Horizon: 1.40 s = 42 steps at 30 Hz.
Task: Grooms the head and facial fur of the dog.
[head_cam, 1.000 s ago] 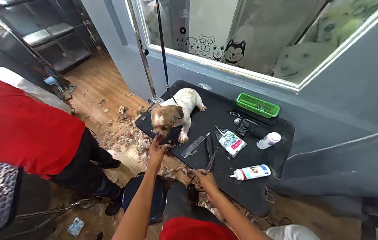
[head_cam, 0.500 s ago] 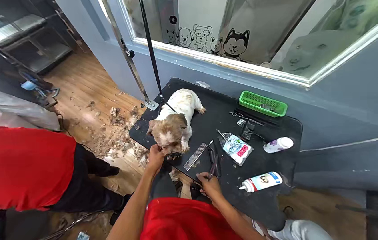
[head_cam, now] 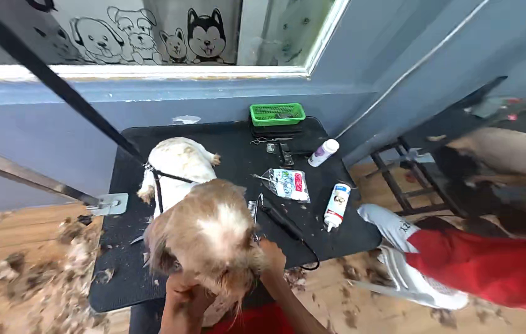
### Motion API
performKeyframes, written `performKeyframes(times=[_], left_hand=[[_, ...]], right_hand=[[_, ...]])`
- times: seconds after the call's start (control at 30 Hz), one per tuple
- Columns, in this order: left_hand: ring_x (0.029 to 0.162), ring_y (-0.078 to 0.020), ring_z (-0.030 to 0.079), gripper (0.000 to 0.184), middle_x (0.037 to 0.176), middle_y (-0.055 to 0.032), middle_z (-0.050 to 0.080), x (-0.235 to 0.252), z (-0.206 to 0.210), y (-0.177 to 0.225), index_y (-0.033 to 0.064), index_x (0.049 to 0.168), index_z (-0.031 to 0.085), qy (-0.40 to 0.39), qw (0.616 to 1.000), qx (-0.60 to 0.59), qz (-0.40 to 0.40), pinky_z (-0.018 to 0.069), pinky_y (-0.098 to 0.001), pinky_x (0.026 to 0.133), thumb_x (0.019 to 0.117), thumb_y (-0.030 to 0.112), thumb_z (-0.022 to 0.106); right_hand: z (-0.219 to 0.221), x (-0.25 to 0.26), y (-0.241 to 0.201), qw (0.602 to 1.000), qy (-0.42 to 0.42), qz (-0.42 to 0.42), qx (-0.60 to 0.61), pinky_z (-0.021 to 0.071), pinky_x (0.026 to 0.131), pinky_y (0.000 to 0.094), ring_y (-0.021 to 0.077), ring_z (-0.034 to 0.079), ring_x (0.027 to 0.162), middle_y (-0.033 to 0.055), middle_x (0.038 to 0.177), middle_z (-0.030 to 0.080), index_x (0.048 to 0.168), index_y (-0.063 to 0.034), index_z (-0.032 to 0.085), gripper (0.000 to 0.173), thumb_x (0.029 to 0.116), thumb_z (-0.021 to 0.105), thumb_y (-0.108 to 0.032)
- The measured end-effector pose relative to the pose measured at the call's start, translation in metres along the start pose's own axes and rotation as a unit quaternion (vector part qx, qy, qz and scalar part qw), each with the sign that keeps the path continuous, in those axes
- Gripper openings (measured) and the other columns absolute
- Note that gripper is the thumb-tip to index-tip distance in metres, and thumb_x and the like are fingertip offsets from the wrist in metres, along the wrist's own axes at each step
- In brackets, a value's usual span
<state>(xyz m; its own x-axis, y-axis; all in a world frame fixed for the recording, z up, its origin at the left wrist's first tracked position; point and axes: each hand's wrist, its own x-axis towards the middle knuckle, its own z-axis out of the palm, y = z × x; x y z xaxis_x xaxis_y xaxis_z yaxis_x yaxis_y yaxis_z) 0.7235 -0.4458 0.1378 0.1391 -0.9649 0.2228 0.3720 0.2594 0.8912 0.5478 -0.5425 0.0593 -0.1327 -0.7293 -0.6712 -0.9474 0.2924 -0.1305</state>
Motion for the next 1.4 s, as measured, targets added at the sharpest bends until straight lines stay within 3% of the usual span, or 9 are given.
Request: performKeyframes(times=[0.27, 0.4, 0.57, 0.67, 0.87, 1.03, 1.13, 1.23, 1.4], left_hand=[[0.089, -0.0065, 0.07, 0.011, 0.091, 0.0042, 0.075, 0.007, -0.038, -0.012, 0.0211, 0.093, 0.08, 0.055, 0.983, -0.061, 0.164, 0.0579, -0.0298, 0.086, 0.095, 0.025, 0.07], [0.105, -0.0174, 0.069, 0.019, 0.105, -0.0073, 0.074, -0.006, -0.02, -0.016, 0.0075, 0.099, 0.077, 0.12, 0.974, -0.068, 0.177, 0.0549, -0.0385, 0.097, 0.1008, 0.013, 0.059], [0.11, -0.0235, 0.069, 0.021, 0.112, -0.0125, 0.072, -0.012, 0.004, -0.027, 0.0023, 0.113, 0.07, 0.146, 0.977, -0.063, 0.141, 0.0535, -0.0428, 0.102, 0.1038, 0.01, 0.054], [0.108, -0.0245, 0.07, 0.037, 0.117, -0.0135, 0.071, -0.005, 0.012, -0.038, 0.0029, 0.128, 0.061, 0.122, 0.988, -0.025, 0.094, 0.0573, -0.0432, 0.097, 0.0931, 0.01, 0.071], [0.091, -0.0087, 0.072, 0.015, 0.095, -0.0013, 0.074, 0.014, 0.014, -0.061, 0.0045, 0.104, 0.071, 0.135, 0.944, 0.218, 0.205, 0.0624, -0.0293, 0.082, 0.0899, 0.001, 0.068], [0.102, 0.0068, 0.065, 0.03, 0.104, 0.0082, 0.071, 0.013, 0.001, -0.041, 0.0136, 0.115, 0.063, 0.104, 0.894, 0.339, 0.276, 0.0553, -0.0177, 0.093, 0.1064, 0.039, 0.048], [0.107, 0.0106, 0.061, 0.03, 0.111, 0.0167, 0.068, 0.018, 0.0, -0.029, 0.0261, 0.122, 0.061, 0.108, 0.886, 0.333, 0.303, 0.0511, -0.0142, 0.095, 0.1088, 0.043, 0.039], [0.097, 0.0141, 0.06, 0.032, 0.098, 0.0183, 0.066, 0.015, 0.005, -0.028, 0.0252, 0.108, 0.061, 0.139, 0.875, 0.342, 0.314, 0.0494, -0.0092, 0.088, 0.1095, 0.044, 0.035], [0.071, -0.0037, 0.064, 0.044, 0.073, 0.0051, 0.061, 0.001, 0.003, -0.035, 0.0164, 0.092, 0.06, 0.132, 0.897, 0.292, 0.306, 0.0568, -0.0243, 0.071, 0.109, 0.046, 0.033]], right_hand=[[0.035, -0.001, -0.006, 0.993, 0.103, -0.05, -0.042, 0.0513, 0.092, 0.062, 0.0391, 0.067, 0.114, 0.019, 0.117, 0.071, 0.121, -0.0084, 0.07, 0.06, 0.0942, 0.061, -0.061], [0.033, 0.002, 0.006, 0.992, 0.102, -0.071, -0.018, 0.0523, 0.091, 0.0606, 0.0369, 0.067, 0.111, 0.0184, 0.114, 0.071, 0.113, -0.0071, 0.072, 0.048, 0.0906, 0.072, -0.05], [0.04, 0.009, 0.03, 0.982, 0.124, -0.145, 0.018, 0.0512, 0.094, 0.0594, 0.0368, 0.066, 0.113, 0.0186, 0.116, 0.07, 0.119, -0.0077, 0.07, 0.04, 0.1012, 0.058, -0.041], [0.046, 0.01, 0.038, 0.977, 0.13, -0.165, 0.031, 0.0523, 0.094, 0.0574, 0.0358, 0.068, 0.11, 0.0171, 0.112, 0.072, 0.116, -0.0077, 0.072, 0.04, 0.1032, 0.054, -0.041], [0.049, 0.019, 0.049, 0.956, 0.142, -0.229, 0.115, 0.0531, 0.077, 0.0554, 0.033, 0.068, 0.084, 0.0144, 0.085, 0.069, 0.096, -0.0043, 0.07, 0.038, 0.1013, 0.057, -0.04], [0.041, 0.034, 0.057, 0.871, 0.165, -0.303, 0.351, 0.0534, 0.063, 0.0371, 0.0141, 0.06, 0.064, 0.0039, 0.072, 0.062, 0.096, -0.0021, 0.069, 0.033, 0.0984, 0.06, -0.034], [0.021, 0.025, 0.057, 0.792, 0.247, -0.361, 0.426, 0.0491, 0.055, 0.0225, 0.0013, 0.054, 0.058, -0.0056, 0.07, 0.059, 0.091, -0.0065, 0.066, 0.024, 0.0999, 0.062, -0.029], [-0.01, -0.001, 0.048, 0.686, 0.35, -0.481, 0.419, 0.0463, 0.056, 0.0105, -0.0088, 0.054, 0.062, -0.0149, 0.073, 0.06, 0.087, -0.0185, 0.063, 0.023, 0.1029, 0.062, -0.034], [-0.064, -0.065, 0.04, 0.53, 0.481, -0.661, 0.224, 0.0529, 0.08, 0.0275, 0.0044, 0.061, 0.075, -0.0051, 0.074, 0.059, 0.084, -0.016, 0.058, 0.028, 0.104, 0.058, -0.036]])
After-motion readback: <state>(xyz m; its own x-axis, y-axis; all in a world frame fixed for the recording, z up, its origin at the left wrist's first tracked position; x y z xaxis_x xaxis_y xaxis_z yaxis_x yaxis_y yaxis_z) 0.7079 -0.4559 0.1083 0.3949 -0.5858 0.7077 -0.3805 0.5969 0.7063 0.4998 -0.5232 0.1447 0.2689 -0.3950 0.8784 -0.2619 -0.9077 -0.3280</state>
